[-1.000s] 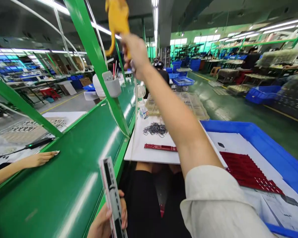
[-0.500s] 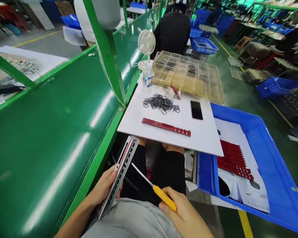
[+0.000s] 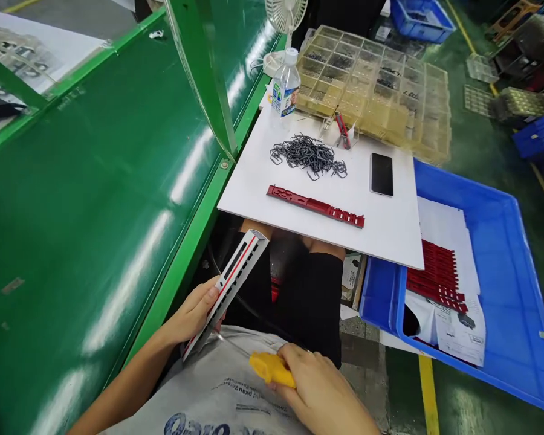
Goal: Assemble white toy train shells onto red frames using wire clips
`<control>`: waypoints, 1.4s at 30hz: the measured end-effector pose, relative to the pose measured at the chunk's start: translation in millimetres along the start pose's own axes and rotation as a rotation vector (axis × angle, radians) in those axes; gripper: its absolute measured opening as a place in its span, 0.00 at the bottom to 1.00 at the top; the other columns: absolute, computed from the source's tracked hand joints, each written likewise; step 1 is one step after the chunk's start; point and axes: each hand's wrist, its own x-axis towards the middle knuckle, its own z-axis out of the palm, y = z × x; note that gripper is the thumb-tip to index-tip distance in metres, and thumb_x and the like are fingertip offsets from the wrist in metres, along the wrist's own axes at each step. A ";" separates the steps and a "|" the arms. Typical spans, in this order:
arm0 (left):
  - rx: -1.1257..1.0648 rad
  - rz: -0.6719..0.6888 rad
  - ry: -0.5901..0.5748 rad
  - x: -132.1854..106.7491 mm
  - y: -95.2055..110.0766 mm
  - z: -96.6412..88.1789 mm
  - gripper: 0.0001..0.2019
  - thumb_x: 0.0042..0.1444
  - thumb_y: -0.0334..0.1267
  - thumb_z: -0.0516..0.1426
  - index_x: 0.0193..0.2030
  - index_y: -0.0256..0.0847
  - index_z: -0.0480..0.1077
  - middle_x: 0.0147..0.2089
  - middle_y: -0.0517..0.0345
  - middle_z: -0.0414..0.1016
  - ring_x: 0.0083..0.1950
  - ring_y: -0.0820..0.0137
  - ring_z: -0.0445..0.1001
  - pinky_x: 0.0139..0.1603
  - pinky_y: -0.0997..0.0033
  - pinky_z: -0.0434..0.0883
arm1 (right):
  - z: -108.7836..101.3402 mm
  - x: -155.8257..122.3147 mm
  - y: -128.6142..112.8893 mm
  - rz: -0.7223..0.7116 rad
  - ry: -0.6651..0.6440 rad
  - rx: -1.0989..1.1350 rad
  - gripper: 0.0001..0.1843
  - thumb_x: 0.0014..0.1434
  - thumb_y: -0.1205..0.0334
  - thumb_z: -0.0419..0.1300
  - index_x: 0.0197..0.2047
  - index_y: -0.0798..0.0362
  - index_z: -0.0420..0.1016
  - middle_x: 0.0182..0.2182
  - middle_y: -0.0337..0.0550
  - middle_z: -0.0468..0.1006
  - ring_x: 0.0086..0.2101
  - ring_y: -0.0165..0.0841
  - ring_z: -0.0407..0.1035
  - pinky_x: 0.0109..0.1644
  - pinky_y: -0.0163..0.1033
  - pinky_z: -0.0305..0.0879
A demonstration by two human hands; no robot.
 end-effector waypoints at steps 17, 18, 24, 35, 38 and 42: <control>-0.003 -0.057 0.040 1.8 3.1 -3.4 0.34 0.73 0.76 0.52 0.40 0.43 0.68 0.27 0.63 0.77 0.20 0.68 0.78 0.19 0.74 0.69 | -1.3 -8.2 20.5 -0.023 0.073 0.074 0.10 0.75 0.53 0.58 0.54 0.45 0.77 0.49 0.45 0.87 0.43 0.45 0.82 0.47 0.45 0.73; 0.000 -0.060 0.035 1.6 3.1 -3.2 0.34 0.73 0.76 0.52 0.40 0.43 0.68 0.27 0.62 0.77 0.20 0.68 0.79 0.19 0.74 0.69 | -3.2 -8.6 23.6 0.003 0.156 0.106 0.12 0.77 0.52 0.56 0.56 0.45 0.76 0.49 0.46 0.87 0.43 0.45 0.82 0.47 0.45 0.73; -0.020 -0.100 0.092 1.5 6.4 -5.2 0.36 0.70 0.79 0.51 0.46 0.43 0.70 0.26 0.64 0.76 0.20 0.67 0.78 0.18 0.73 0.70 | -2.9 -11.3 29.5 -0.045 0.093 0.053 0.08 0.74 0.57 0.59 0.52 0.45 0.77 0.46 0.44 0.88 0.40 0.43 0.81 0.44 0.44 0.71; 0.093 -0.060 0.009 1.5 5.0 -4.7 0.33 0.75 0.74 0.50 0.42 0.43 0.70 0.27 0.63 0.76 0.20 0.68 0.79 0.19 0.74 0.69 | -7.3 -10.5 30.2 -0.049 0.021 0.034 0.07 0.71 0.60 0.60 0.51 0.45 0.77 0.46 0.42 0.87 0.40 0.43 0.82 0.45 0.43 0.70; 0.108 -0.064 -0.020 1.3 4.9 -4.8 0.32 0.76 0.73 0.50 0.42 0.43 0.70 0.26 0.63 0.76 0.20 0.67 0.79 0.20 0.73 0.69 | -9.2 -12.4 29.8 0.001 0.096 0.051 0.09 0.75 0.56 0.58 0.54 0.44 0.76 0.47 0.44 0.87 0.42 0.45 0.82 0.46 0.44 0.71; 0.090 -0.069 -0.020 1.8 3.4 -4.5 0.33 0.76 0.74 0.49 0.41 0.43 0.69 0.27 0.63 0.76 0.20 0.67 0.79 0.20 0.74 0.68 | -15.1 -15.6 36.3 0.022 0.182 0.102 0.12 0.77 0.54 0.55 0.56 0.45 0.75 0.48 0.46 0.87 0.42 0.44 0.82 0.45 0.44 0.71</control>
